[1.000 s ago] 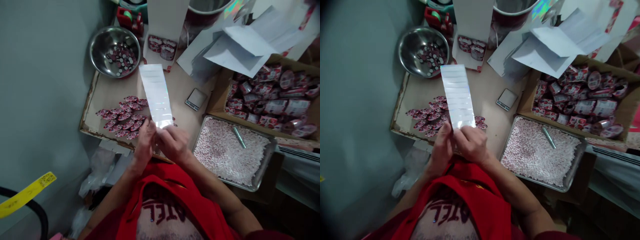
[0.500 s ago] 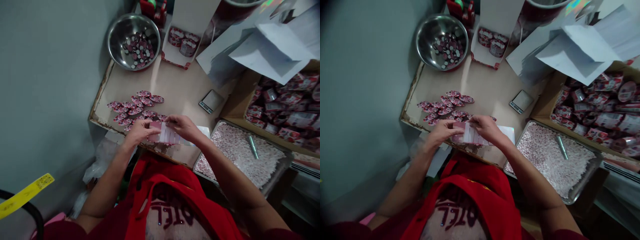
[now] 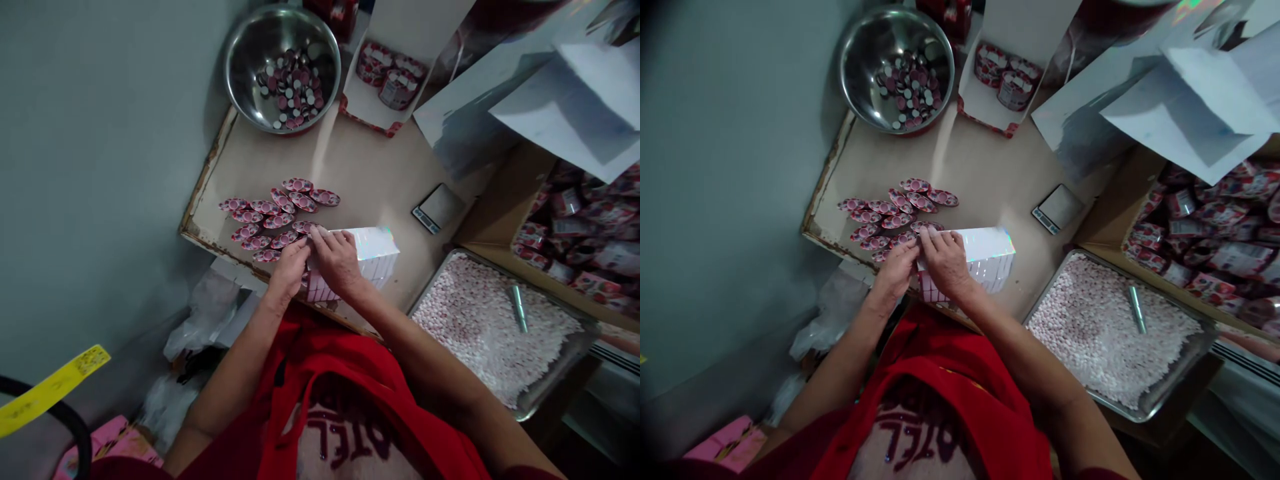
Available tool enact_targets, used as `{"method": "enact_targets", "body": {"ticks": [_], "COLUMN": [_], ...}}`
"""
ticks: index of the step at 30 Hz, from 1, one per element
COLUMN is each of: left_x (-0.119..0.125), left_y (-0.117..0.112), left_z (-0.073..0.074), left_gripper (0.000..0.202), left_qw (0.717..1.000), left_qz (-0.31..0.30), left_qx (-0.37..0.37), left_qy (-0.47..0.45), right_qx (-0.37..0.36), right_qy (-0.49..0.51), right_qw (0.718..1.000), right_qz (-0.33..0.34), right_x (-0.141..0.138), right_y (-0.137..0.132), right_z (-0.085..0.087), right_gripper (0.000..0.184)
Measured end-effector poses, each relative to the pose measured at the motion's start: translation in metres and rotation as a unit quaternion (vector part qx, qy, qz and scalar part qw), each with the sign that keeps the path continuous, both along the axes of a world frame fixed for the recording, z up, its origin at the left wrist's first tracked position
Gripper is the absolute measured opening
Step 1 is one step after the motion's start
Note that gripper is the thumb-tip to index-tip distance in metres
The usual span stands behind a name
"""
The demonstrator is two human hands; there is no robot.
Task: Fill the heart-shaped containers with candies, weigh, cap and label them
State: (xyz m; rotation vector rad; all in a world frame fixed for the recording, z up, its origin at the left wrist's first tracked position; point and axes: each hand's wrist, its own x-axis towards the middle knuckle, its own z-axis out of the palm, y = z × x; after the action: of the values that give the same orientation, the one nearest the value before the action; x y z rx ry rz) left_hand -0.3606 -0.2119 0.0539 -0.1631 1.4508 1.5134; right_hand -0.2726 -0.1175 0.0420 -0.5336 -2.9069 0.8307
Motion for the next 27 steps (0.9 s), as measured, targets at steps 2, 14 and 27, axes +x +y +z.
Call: {"method": "enact_targets", "body": {"ticks": [2,14,27], "left_x": [0.001,0.003,0.003], "left_y": [0.003,-0.006,-0.006], "left_z": [-0.003,-0.024,-0.03], "left_gripper": [0.034,0.012,0.01], "left_qw": [1.0,0.997,0.993], "left_qz": [0.019,0.044,0.054], "left_qx": [0.005,-0.059,-0.068], "left_qy": [-0.019,-0.03,-0.079], "right_qx": [0.003,-0.039,-0.018], "right_qy": [0.012,-0.058,-0.021], "right_qw": [1.0,0.997,0.999], "right_qz": [-0.015,-0.018,0.025], "right_x": [0.008,0.011,0.036], "right_y": [-0.011,-0.01,-0.028], "right_z": [-0.009,-0.021,-0.032], "right_gripper": [0.049,0.055,0.055]}}
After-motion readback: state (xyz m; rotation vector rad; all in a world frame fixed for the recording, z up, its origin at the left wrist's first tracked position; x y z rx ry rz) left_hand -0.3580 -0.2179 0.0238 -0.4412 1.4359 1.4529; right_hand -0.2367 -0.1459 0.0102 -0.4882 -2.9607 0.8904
